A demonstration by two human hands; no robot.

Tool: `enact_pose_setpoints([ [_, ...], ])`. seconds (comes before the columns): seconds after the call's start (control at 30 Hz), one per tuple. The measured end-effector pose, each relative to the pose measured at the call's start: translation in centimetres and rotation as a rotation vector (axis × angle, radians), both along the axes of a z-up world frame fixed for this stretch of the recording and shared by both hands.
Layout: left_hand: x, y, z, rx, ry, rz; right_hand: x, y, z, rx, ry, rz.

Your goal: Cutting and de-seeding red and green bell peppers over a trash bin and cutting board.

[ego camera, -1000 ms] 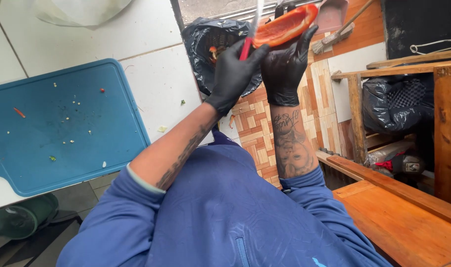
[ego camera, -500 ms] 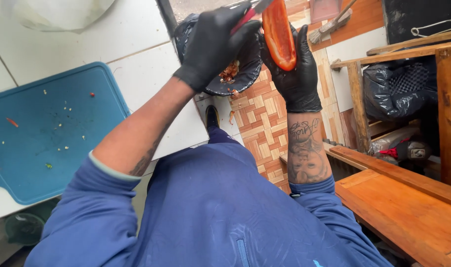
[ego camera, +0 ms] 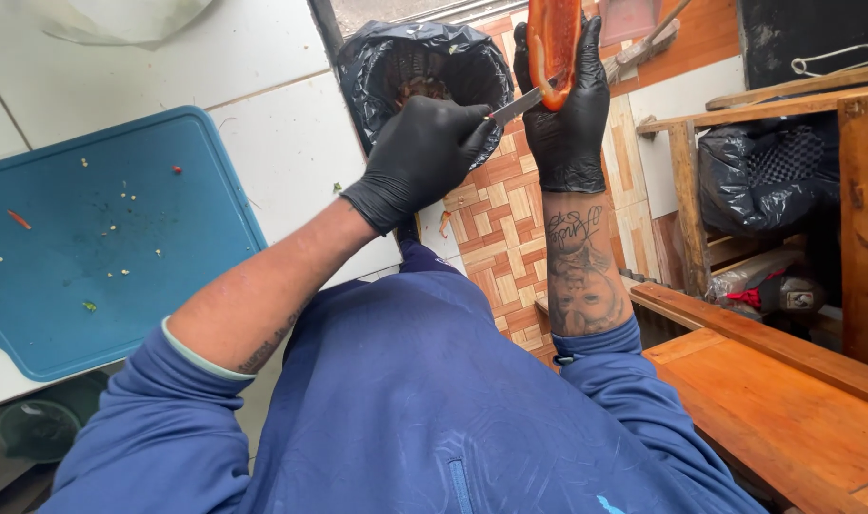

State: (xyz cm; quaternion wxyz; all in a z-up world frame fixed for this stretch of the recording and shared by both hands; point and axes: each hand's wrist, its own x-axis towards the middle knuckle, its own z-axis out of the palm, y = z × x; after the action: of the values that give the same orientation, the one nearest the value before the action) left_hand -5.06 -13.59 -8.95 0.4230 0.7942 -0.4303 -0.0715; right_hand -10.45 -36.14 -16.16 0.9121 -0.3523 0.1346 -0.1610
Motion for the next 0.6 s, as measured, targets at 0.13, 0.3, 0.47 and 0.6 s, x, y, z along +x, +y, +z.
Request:
enact_pose_setpoints([
  [0.13,-1.4,-0.8,-1.9,-0.141,0.228,0.077,0.5,0.7,-0.4,-0.035,-0.067,-0.081],
  [0.3,-4.0,-2.1,-2.7,-0.198,0.565,0.224,1.3,1.5,-1.2,-0.149,-0.137,-0.203],
  [0.47,-3.7,-1.2,-1.7,-0.457,1.716,0.030,1.3,1.0,-3.3,-0.488,-0.205,-0.275],
  [0.6,-3.0,-1.3,-2.1,-0.615,1.889,-0.093,1.3,-0.3,-5.4,-0.739,-0.163,-0.294],
])
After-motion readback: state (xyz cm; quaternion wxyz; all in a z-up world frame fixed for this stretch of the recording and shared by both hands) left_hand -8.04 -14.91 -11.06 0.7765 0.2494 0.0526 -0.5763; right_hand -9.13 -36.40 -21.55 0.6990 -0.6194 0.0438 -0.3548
